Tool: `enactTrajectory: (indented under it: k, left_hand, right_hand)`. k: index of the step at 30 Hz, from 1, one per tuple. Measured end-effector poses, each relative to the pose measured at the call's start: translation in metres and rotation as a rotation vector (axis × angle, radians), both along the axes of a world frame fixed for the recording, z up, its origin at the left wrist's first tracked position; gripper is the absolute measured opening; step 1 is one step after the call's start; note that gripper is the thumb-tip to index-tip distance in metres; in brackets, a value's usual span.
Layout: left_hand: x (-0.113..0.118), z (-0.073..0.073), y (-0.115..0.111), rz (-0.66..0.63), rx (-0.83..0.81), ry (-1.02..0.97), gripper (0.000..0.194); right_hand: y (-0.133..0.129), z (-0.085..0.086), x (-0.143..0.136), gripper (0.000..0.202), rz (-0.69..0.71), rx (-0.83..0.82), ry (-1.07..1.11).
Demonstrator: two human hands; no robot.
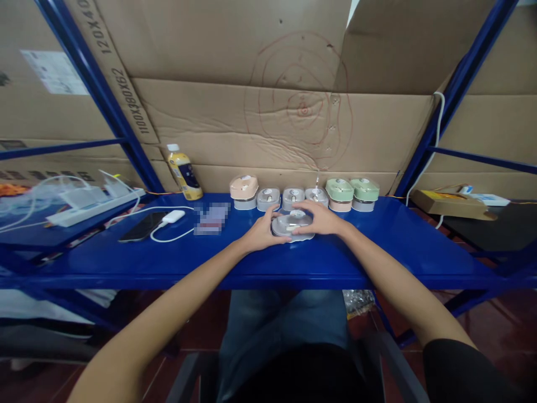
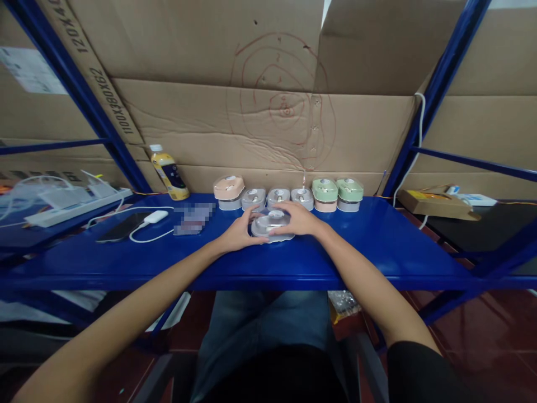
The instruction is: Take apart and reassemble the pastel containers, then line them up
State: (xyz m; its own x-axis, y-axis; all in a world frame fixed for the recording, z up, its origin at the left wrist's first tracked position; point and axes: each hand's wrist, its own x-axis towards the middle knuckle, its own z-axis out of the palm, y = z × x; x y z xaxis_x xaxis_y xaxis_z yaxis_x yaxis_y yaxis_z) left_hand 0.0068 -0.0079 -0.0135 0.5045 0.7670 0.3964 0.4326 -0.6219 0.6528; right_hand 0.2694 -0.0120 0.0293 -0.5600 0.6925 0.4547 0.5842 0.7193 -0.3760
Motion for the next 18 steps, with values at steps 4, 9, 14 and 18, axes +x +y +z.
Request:
enactTrajectory:
  k: [4, 9, 14, 18]
  left_hand:
    - [0.004, -0.002, 0.002, -0.038, -0.02, -0.044, 0.122]
    - [0.001, 0.0, 0.0, -0.037, -0.029, -0.022, 0.115]
    - [-0.006, -0.001, 0.005, -0.081, -0.002, -0.041, 0.102]
    - [-0.013, -0.003, 0.01, 0.092, 0.15, -0.01, 0.083]
  right_hand:
    - [0.002, -0.003, -0.011, 0.091, 0.056, -0.017, -0.096]
    - [-0.002, -0.004, -0.01, 0.096, 0.005, -0.062, -0.152]
    - [-0.01, 0.001, 0.0, 0.102, 0.035, -0.093, -0.205]
    - [-0.013, 0.01, 0.008, 0.094, -0.137, -0.014, -0.2]
